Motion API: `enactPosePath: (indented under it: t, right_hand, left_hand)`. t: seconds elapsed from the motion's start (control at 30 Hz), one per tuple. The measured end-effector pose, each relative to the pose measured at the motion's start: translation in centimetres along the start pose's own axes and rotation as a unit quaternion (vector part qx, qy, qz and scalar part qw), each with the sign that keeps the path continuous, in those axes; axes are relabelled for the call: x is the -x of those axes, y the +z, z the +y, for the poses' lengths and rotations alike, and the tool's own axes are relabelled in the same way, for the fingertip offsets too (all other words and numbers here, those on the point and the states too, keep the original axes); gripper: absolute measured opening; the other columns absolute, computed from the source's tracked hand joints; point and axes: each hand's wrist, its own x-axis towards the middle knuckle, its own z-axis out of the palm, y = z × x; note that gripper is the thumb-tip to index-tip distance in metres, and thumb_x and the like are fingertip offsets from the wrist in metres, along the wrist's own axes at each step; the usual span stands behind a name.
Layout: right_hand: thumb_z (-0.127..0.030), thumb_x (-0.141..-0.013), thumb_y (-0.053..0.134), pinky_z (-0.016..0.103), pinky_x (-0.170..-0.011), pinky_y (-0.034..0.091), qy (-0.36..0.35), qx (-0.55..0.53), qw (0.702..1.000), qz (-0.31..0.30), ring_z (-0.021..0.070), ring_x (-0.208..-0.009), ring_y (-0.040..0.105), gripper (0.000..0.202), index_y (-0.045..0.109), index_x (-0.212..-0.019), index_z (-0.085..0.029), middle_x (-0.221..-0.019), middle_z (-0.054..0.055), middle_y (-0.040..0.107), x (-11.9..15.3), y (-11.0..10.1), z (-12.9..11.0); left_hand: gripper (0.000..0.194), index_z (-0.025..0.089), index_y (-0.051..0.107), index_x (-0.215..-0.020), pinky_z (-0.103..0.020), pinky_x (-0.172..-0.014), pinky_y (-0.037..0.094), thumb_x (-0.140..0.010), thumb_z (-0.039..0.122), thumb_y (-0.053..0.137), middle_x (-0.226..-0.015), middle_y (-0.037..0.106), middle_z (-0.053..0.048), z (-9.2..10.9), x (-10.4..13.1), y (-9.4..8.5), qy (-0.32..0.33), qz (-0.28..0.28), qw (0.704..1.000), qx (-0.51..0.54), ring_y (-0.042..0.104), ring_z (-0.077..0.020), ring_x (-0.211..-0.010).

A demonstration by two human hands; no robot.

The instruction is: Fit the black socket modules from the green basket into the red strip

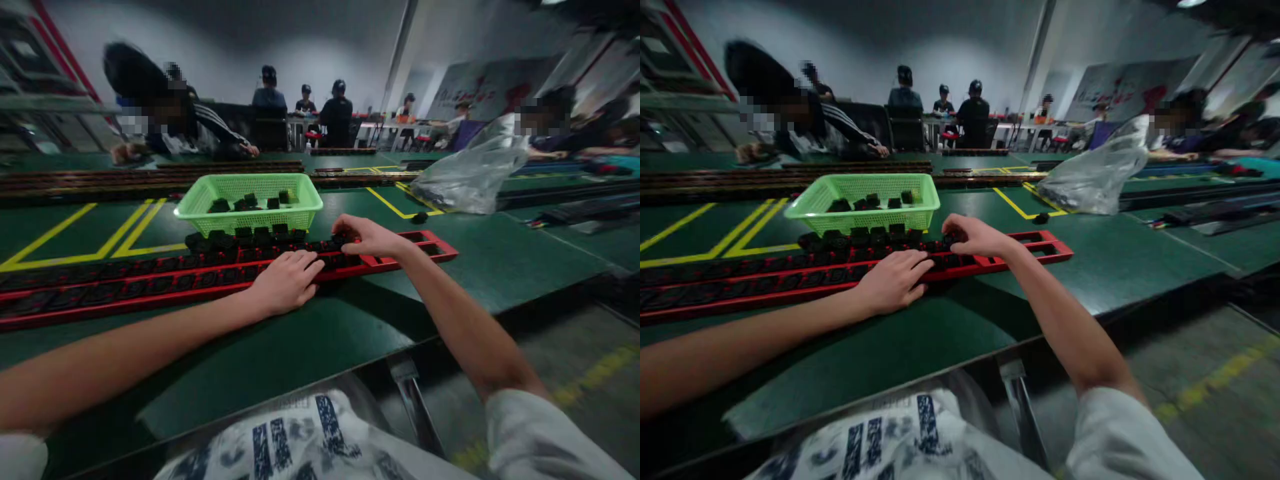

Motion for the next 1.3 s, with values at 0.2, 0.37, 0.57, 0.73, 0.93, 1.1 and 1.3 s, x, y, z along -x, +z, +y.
enactPosePath:
  t: [0.2,0.37,0.57,0.73,0.93,1.1,1.3]
  right_hand:
    - [-0.041,-0.091,0.070,0.040,-0.098,0.052,-0.045,0.057,0.997,-0.007,0.0275,-0.109,0.070,0.038,0.074,-0.122,-0.019,-0.120,0.011,0.077,0.1,-0.5,-0.5]
    - [-0.044,-0.088,0.078,0.032,-0.075,0.045,0.056,0.124,0.990,0.035,0.0210,-0.083,0.063,0.028,0.071,-0.096,-0.018,-0.093,0.007,0.072,0.0,-0.8,-0.5]
    - [-0.040,-0.100,0.068,0.030,-0.071,0.035,0.092,0.155,0.983,-0.023,0.0167,-0.074,0.055,0.023,0.067,-0.091,-0.019,-0.080,0.001,0.065,-0.1,-0.6,-1.8]
    - [-0.043,-0.106,0.062,0.030,-0.065,0.032,0.153,0.216,0.960,-0.095,0.0155,-0.068,0.051,0.037,0.063,-0.076,-0.020,-0.071,0.000,0.059,-0.4,-0.5,-2.1]
    - [-0.048,-0.107,0.058,0.030,-0.063,0.032,0.207,0.248,0.939,-0.121,0.0161,-0.069,0.054,0.043,0.065,-0.075,-0.020,-0.073,0.003,0.064,-0.6,-0.3,-2.1]
    - [-0.055,-0.106,0.058,0.030,-0.061,0.030,0.232,0.281,0.926,-0.098,0.0157,-0.066,0.051,0.049,0.061,-0.070,-0.021,-0.072,0.003,0.063,-0.3,-0.6,-2.4]
    - [-0.054,-0.104,0.061,0.030,-0.062,0.031,0.232,0.285,0.925,-0.095,0.0159,-0.067,0.051,0.045,0.062,-0.072,-0.022,-0.075,0.003,0.065,-0.1,-0.7,-2.5]
  left_hand:
    - [0.041,0.012,0.068,-0.144,-0.050,-0.111,0.057,-0.108,0.031,0.061,-0.147,0.070,-0.021,0.6,-0.7,0.0,-0.012,-0.007,1.000,0.002,0.069,-0.0351,-0.134]
    - [0.042,0.012,0.067,-0.145,-0.051,-0.111,0.056,-0.107,0.028,0.062,-0.148,0.070,-0.021,0.5,-0.7,-0.2,-0.012,-0.002,1.000,0.022,0.068,-0.0355,-0.135]
    - [0.041,0.011,0.068,-0.143,-0.051,-0.110,0.057,-0.106,0.025,0.062,-0.147,0.070,-0.021,0.3,-0.3,0.0,-0.011,0.009,1.000,0.026,0.069,-0.0352,-0.133]
    - [0.041,0.011,0.068,-0.143,-0.051,-0.110,0.057,-0.105,0.025,0.062,-0.148,0.070,-0.020,0.3,-0.3,-0.1,-0.012,0.006,1.000,0.028,0.068,-0.0360,-0.135]
    - [0.041,0.013,0.068,-0.144,-0.051,-0.109,0.057,-0.105,0.025,0.062,-0.149,0.069,-0.020,0.4,-0.4,-0.2,-0.017,0.001,1.000,0.025,0.068,-0.0357,-0.134]
    - [0.041,0.012,0.068,-0.144,-0.051,-0.110,0.057,-0.105,0.025,0.062,-0.148,0.070,-0.020,0.4,-0.5,-0.2,-0.014,0.003,1.000,0.025,0.068,-0.0359,-0.135]
    - [0.041,0.013,0.068,-0.143,-0.049,-0.109,0.056,-0.105,0.026,0.061,-0.148,0.070,-0.019,0.4,-0.5,-0.1,-0.015,0.003,1.000,0.021,0.068,-0.0349,-0.134]
